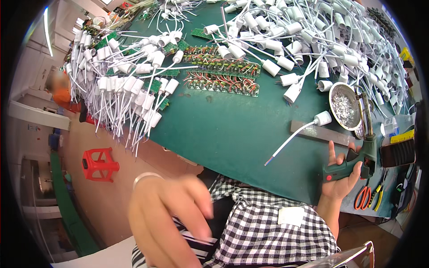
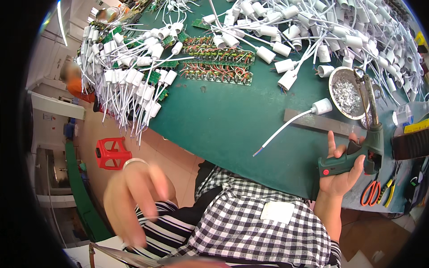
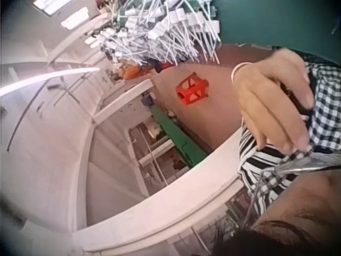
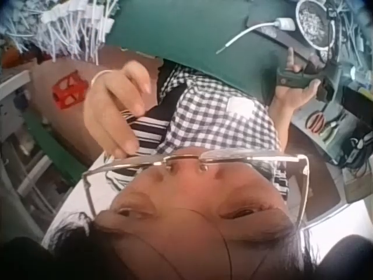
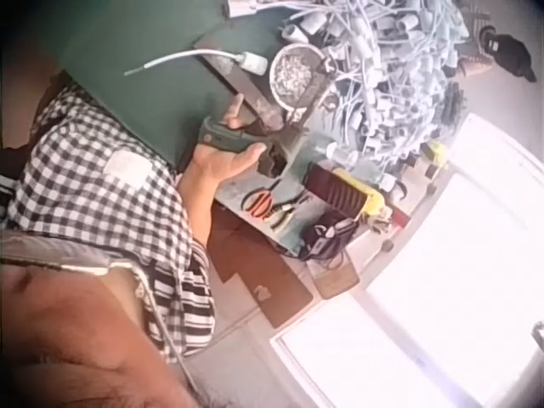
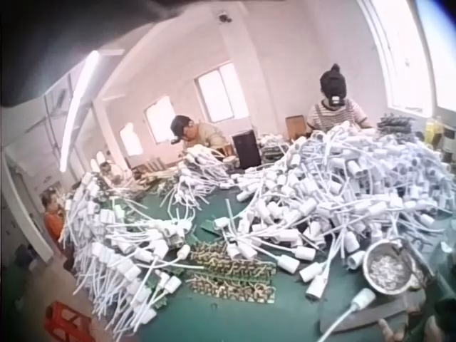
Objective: The person solders wires and light bulb sockets onto green circuit boards using a soldering iron and solder.
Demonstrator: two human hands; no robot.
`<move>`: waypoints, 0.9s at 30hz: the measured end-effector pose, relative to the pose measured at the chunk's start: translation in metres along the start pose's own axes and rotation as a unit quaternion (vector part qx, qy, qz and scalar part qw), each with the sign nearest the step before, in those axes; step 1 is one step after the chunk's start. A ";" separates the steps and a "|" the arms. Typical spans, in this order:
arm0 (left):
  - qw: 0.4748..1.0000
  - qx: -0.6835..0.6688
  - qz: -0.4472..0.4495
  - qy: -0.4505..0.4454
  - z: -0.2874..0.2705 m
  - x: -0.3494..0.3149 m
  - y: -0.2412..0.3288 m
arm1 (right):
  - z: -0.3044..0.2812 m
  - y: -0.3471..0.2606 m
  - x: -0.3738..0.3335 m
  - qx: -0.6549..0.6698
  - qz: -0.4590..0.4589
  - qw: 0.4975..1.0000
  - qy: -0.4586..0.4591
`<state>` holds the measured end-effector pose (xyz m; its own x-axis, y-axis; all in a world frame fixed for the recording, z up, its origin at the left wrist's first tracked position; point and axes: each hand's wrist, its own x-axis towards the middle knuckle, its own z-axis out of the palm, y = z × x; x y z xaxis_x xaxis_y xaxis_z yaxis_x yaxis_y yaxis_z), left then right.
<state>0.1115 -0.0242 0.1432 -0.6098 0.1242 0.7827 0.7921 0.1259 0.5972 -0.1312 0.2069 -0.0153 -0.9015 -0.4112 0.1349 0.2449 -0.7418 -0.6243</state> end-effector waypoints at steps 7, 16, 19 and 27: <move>0.995 -0.041 -0.064 -0.069 0.037 -0.018 0.014 | 0.003 0.001 0.001 -0.008 0.001 1.000 0.000; 0.993 -0.083 0.001 -0.089 0.026 -0.008 0.005 | 0.003 0.000 0.002 -0.013 -0.007 1.000 0.002; 0.991 -0.079 -0.006 -0.104 0.024 -0.008 0.002 | 0.001 0.001 0.003 -0.019 -0.009 1.000 0.002; 0.973 -0.118 -0.197 -0.023 0.042 -0.031 0.029 | 0.004 -0.002 0.000 -0.004 -0.013 1.000 0.006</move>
<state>0.1528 0.0167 0.1286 -0.8638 0.1561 0.4791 0.4765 -0.0564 0.8774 -0.1307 0.2059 -0.0112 -0.9117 -0.3853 0.1423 0.2182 -0.7479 -0.6269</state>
